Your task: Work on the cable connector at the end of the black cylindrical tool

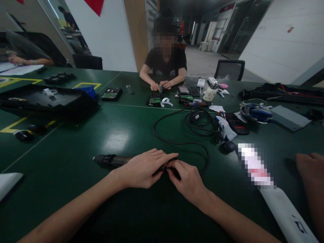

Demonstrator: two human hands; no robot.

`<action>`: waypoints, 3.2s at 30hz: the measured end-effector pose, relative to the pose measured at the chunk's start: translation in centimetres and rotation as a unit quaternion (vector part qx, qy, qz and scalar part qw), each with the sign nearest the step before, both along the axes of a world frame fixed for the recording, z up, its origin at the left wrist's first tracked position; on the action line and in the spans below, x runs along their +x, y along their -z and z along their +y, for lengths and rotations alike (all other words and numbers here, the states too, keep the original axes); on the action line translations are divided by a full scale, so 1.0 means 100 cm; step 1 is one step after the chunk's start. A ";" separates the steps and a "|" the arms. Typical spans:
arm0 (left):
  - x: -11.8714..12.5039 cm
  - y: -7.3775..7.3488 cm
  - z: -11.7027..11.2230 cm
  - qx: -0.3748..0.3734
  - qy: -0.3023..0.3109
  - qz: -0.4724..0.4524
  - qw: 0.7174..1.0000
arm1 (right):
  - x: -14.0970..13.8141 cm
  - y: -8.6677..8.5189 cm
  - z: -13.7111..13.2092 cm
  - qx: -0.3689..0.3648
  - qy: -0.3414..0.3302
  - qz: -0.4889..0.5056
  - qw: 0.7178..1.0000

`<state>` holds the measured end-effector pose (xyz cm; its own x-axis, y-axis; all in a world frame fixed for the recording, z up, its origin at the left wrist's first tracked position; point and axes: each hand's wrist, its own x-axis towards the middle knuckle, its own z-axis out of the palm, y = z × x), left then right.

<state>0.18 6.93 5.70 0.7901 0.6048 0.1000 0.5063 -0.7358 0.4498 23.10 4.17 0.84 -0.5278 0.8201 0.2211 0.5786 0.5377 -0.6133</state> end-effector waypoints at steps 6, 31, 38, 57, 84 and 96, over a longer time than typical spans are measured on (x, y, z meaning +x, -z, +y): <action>0.000 0.000 -0.001 0.009 -0.015 0.020 1.000 | 0.000 0.003 0.000 0.004 0.001 0.001 1.000; -0.001 0.004 0.000 -0.004 0.000 -0.001 1.000 | 0.001 0.000 0.000 0.012 -0.002 -0.003 1.000; 0.000 0.002 0.000 0.010 -0.014 0.005 1.000 | 0.000 0.000 0.000 0.013 0.004 -0.004 1.000; 0.002 0.003 -0.001 0.013 -0.019 0.008 1.000 | 0.000 0.001 0.000 0.006 0.007 -0.010 1.000; 0.000 0.003 -0.001 0.001 -0.004 0.010 1.000 | 0.000 0.001 -0.001 0.011 0.008 -0.023 1.000; 0.000 0.003 -0.001 0.015 -0.005 0.011 1.000 | -0.001 0.001 -0.001 0.021 0.011 -0.031 0.999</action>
